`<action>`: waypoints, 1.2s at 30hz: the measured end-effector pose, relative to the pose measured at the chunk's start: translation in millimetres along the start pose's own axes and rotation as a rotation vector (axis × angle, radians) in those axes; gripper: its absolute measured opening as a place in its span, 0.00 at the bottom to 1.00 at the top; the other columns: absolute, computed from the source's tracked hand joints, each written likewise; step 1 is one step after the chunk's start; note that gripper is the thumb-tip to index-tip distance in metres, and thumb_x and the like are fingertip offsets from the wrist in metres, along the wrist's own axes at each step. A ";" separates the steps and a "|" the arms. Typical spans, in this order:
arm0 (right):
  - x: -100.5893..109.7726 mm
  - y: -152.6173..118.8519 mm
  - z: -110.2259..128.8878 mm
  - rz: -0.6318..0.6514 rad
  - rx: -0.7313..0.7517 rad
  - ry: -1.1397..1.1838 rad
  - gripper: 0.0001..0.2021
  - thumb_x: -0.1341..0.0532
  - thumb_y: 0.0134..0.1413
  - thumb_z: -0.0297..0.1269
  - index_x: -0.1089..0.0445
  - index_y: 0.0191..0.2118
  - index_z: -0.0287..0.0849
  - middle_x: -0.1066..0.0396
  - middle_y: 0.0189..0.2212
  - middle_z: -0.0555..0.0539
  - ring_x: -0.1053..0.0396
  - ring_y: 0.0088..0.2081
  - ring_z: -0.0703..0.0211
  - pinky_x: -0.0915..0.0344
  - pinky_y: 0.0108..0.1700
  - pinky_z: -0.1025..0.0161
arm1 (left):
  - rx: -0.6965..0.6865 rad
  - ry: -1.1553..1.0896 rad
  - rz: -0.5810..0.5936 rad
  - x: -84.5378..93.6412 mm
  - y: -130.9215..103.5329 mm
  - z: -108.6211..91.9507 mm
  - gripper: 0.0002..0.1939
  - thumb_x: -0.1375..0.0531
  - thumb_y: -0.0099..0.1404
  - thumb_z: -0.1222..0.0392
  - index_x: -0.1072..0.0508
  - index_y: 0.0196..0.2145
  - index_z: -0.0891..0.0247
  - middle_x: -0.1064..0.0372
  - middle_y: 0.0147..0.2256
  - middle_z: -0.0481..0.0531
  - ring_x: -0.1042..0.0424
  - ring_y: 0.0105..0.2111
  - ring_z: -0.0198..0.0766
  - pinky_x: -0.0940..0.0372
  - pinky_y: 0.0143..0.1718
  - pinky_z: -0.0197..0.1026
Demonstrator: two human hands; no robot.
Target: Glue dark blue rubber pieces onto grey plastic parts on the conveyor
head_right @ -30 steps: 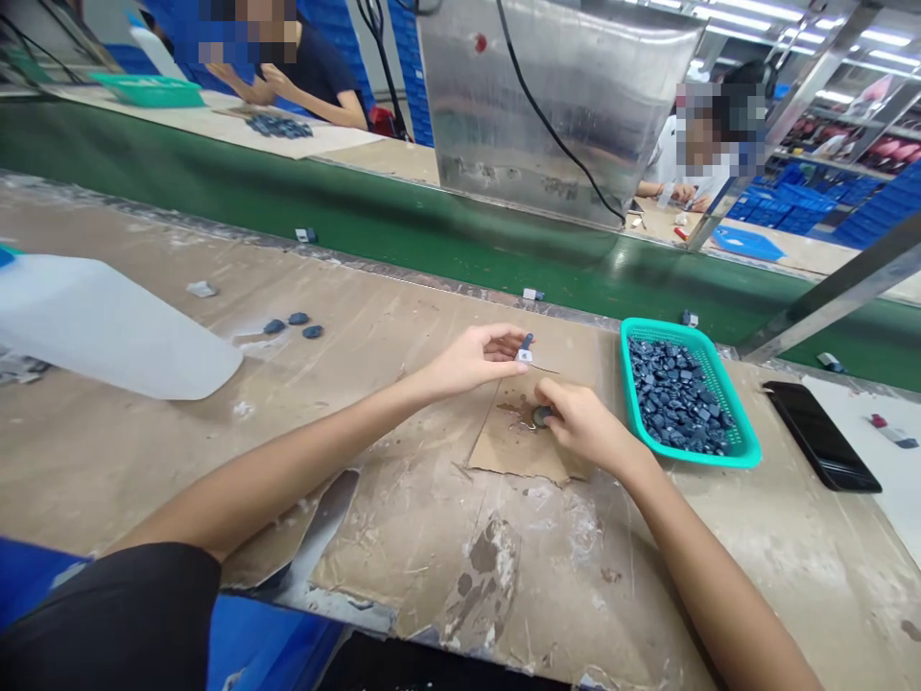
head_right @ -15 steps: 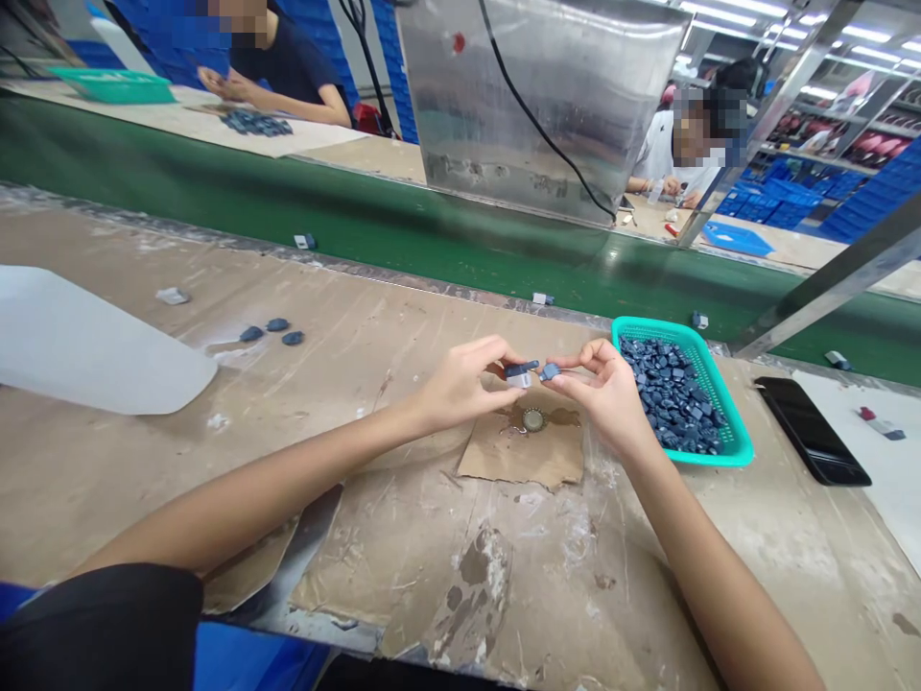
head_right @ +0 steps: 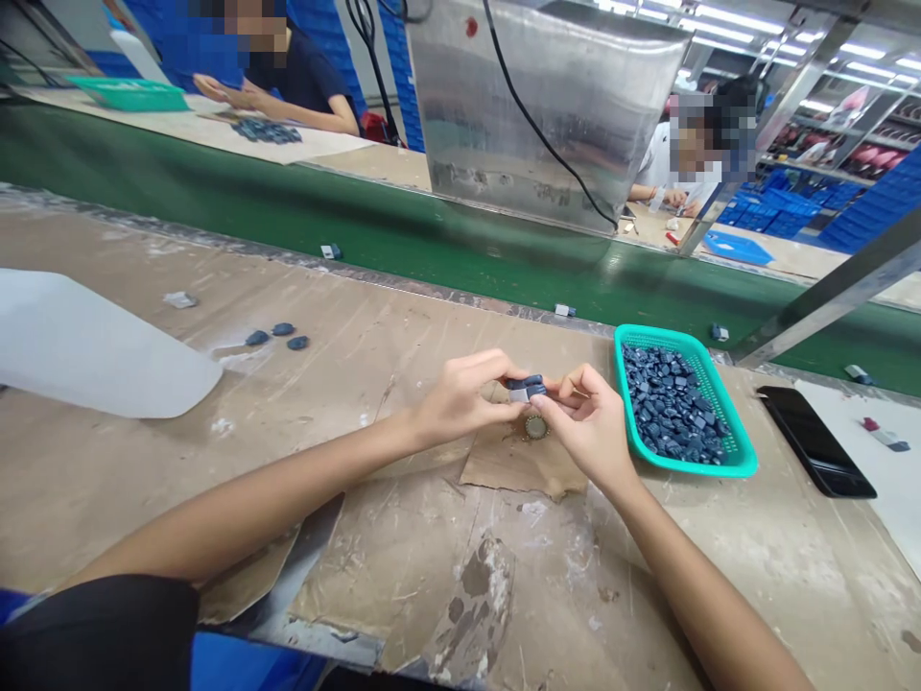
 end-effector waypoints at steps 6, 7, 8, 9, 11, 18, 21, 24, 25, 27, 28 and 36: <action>-2.4 5.5 -7.1 0.375 -0.310 0.287 0.20 0.32 0.40 0.47 0.42 0.34 0.46 0.31 0.33 0.50 0.29 0.34 0.58 0.30 0.37 0.59 | -0.154 -0.021 -0.095 4.5 -0.1 -13.5 0.07 0.42 0.56 0.64 0.30 0.35 0.65 0.30 0.32 0.52 0.31 0.32 0.33 0.35 0.34 0.35; -4.5 4.0 -6.4 0.448 -0.353 0.322 0.22 0.33 0.40 0.49 0.43 0.36 0.47 0.30 0.33 0.49 0.29 0.35 0.56 0.31 0.38 0.57 | -0.184 -0.017 -0.116 5.5 -0.1 -16.9 0.07 0.41 0.56 0.65 0.30 0.35 0.65 0.30 0.31 0.51 0.31 0.31 0.32 0.35 0.33 0.34; -6.3 2.1 -4.8 0.501 -0.373 0.351 0.23 0.33 0.40 0.50 0.44 0.37 0.47 0.29 0.33 0.48 0.29 0.36 0.55 0.31 0.38 0.55 | -0.216 -0.011 -0.130 6.4 -0.4 -20.7 0.06 0.41 0.56 0.65 0.30 0.34 0.66 0.30 0.30 0.51 0.32 0.30 0.32 0.35 0.32 0.33; -7.6 0.3 -2.7 0.532 -0.374 0.376 0.24 0.33 0.39 0.50 0.45 0.37 0.47 0.29 0.32 0.48 0.28 0.37 0.53 0.32 0.39 0.55 | -0.245 -0.004 -0.139 7.2 -1.1 -24.6 0.06 0.41 0.56 0.66 0.30 0.34 0.66 0.31 0.29 0.51 0.32 0.29 0.31 0.35 0.31 0.33; -9.2 -3.1 1.7 0.541 -0.346 0.414 0.25 0.32 0.38 0.47 0.47 0.36 0.48 0.29 0.30 0.49 0.28 0.38 0.52 0.33 0.39 0.55 | -0.287 0.023 -0.152 9.2 -3.7 -32.5 0.06 0.42 0.57 0.67 0.30 0.34 0.66 0.32 0.28 0.50 0.33 0.28 0.30 0.35 0.31 0.32; -6.3 4.8 4.7 0.473 -0.225 0.201 0.21 0.38 0.47 0.51 0.48 0.39 0.49 0.29 0.32 0.49 0.28 0.33 0.55 0.32 0.37 0.56 | -0.172 0.052 -0.022 8.3 7.7 -23.5 0.07 0.43 0.61 0.62 0.29 0.37 0.64 0.30 0.31 0.51 0.31 0.32 0.32 0.35 0.35 0.34; 27.1 26.9 2.5 0.234 -0.007 -0.213 0.18 0.42 0.53 0.48 0.44 0.45 0.47 0.29 0.36 0.46 0.29 0.34 0.55 0.32 0.38 0.55 | 0.031 0.091 0.180 -5.6 36.4 25.9 0.11 0.42 0.60 0.64 0.29 0.42 0.64 0.28 0.39 0.51 0.30 0.39 0.36 0.36 0.44 0.37; 73.0 43.6 -6.3 0.048 0.160 -0.876 0.13 0.46 0.56 0.38 0.37 0.45 0.39 0.30 0.40 0.38 0.31 0.40 0.47 0.34 0.43 0.50 | 0.262 0.311 0.257 -16.5 64.4 90.3 0.13 0.44 0.60 0.68 0.30 0.44 0.67 0.31 0.45 0.56 0.33 0.46 0.42 0.40 0.50 0.41; 86.1 47.5 -13.5 0.056 0.142 -1.113 0.12 0.47 0.55 0.33 0.35 0.44 0.35 0.30 0.40 0.34 0.32 0.42 0.42 0.36 0.44 0.49 | 0.333 0.361 0.246 -17.4 70.7 109.4 0.14 0.45 0.61 0.68 0.30 0.45 0.67 0.32 0.46 0.57 0.34 0.47 0.43 0.41 0.50 0.41; 107.9 53.0 -32.5 0.151 -0.006 -1.460 0.14 0.49 0.50 0.25 0.33 0.42 0.29 0.30 0.37 0.30 0.32 0.42 0.38 0.36 0.42 0.49 | 0.436 0.429 0.205 -15.4 77.8 139.4 0.18 0.46 0.62 0.67 0.33 0.50 0.67 0.34 0.48 0.58 0.35 0.48 0.43 0.41 0.51 0.41; 115.4 54.5 -40.9 0.208 -0.076 -1.559 0.15 0.49 0.48 0.22 0.32 0.41 0.27 0.29 0.35 0.29 0.31 0.41 0.38 0.36 0.41 0.50 | 0.469 0.449 0.181 -12.5 78.6 150.4 0.21 0.46 0.62 0.66 0.37 0.54 0.67 0.36 0.50 0.59 0.35 0.49 0.44 0.41 0.51 0.41; 140.1 68.0 -65.6 0.283 -0.228 -1.503 0.18 0.44 0.42 0.23 0.29 0.43 0.30 0.28 0.41 0.35 0.30 0.43 0.45 0.35 0.43 0.59 | 0.803 0.819 -0.084 74.2 37.8 220.4 0.31 0.50 0.65 0.58 0.55 0.63 0.56 0.63 0.63 0.62 0.52 0.58 0.57 0.45 0.52 0.53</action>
Point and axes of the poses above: each hand's wrist, its own y-axis towards the middle knuckle, its own x-axis out of the back of the hand, z = x × y, the point moved 4 cm from there along y, towards the middle knuckle
